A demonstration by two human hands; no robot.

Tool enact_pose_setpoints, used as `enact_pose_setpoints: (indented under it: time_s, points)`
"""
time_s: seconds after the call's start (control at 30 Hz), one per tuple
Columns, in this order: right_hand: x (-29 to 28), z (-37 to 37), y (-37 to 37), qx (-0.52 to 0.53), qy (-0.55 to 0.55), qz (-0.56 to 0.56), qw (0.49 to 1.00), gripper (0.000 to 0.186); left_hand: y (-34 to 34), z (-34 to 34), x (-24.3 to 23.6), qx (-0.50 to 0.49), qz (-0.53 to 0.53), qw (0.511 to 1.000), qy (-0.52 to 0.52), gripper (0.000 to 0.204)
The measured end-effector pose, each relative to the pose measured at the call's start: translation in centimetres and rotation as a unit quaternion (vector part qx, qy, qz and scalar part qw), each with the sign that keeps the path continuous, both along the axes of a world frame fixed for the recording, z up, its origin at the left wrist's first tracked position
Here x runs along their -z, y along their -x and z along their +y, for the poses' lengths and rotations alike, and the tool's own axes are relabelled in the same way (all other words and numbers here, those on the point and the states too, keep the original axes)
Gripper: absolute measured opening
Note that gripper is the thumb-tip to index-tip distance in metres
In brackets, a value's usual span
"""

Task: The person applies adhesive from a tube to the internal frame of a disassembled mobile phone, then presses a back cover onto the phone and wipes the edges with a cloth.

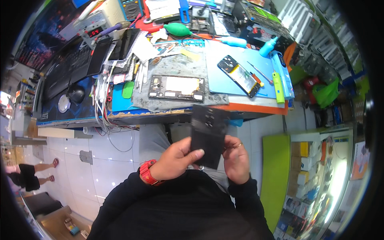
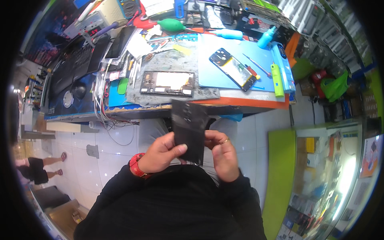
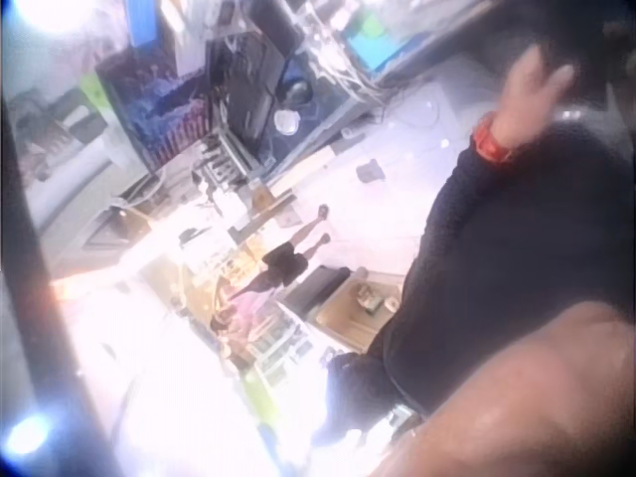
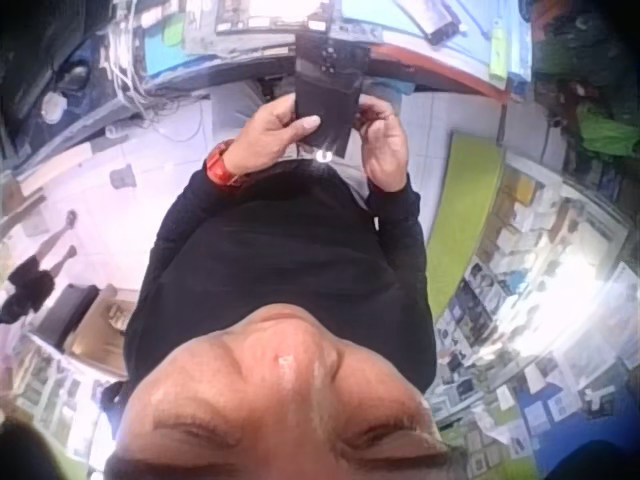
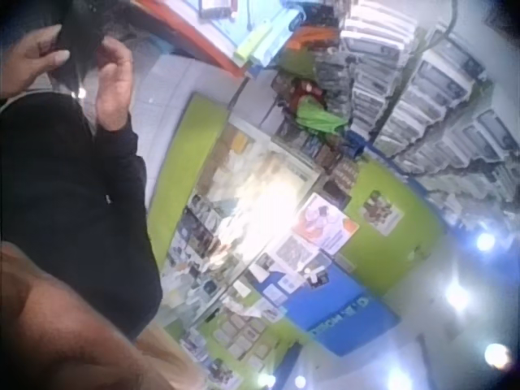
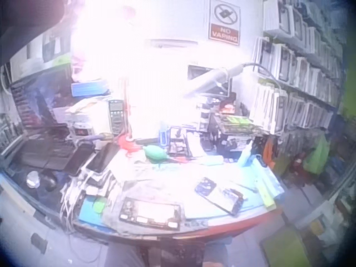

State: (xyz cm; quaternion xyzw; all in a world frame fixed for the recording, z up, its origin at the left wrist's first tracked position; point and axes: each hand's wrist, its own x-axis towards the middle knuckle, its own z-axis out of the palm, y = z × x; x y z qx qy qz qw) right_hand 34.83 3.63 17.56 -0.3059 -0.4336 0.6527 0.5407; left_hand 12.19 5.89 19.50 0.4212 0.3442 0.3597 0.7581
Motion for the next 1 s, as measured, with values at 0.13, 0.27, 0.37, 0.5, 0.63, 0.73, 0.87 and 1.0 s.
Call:
enact_pose_setpoints:
  time_s: [0.13,0.27,0.37,0.5,0.63,0.73,0.87,1.0]
  points:
    - [-0.8,1.2,-0.1,-0.104,0.074,0.13,0.983,0.073,0.4,-0.1,0.2,0.137,-0.035,0.988,0.055,0.029]
    - [-1.8,1.9,0.7,-0.154,0.05,0.063,0.985,0.08,0.3,-0.1,1.1,0.166,-0.069,0.982,0.054,0.029]
    - [-2.2,2.6,1.4,-0.137,0.06,0.043,0.988,0.078,0.3,0.0,3.0,0.135,-0.105,0.983,0.066,0.027]
    - [-5.4,5.9,2.4,-0.069,-0.007,-0.029,0.997,0.07,0.1,-0.4,6.7,0.138,-0.088,0.985,0.059,0.027]
    - [-9.7,13.6,3.3,-0.068,-0.367,-0.505,0.778,0.059,3.5,-1.1,12.7,0.107,0.281,0.935,-0.187,0.026]
    - [-10.4,17.5,6.5,-0.099,-0.476,-0.598,0.637,0.051,6.4,-2.3,17.1,0.043,0.442,0.863,-0.243,0.026]
    - [-9.2,20.5,9.1,-0.137,-0.489,-0.627,0.591,0.049,10.3,-3.3,20.8,-0.009,0.492,0.813,-0.311,0.025]
    - [-8.3,21.6,10.6,-0.153,-0.496,-0.63,0.578,0.049,10.7,-3.4,20.8,-0.007,0.493,0.806,-0.327,0.023]
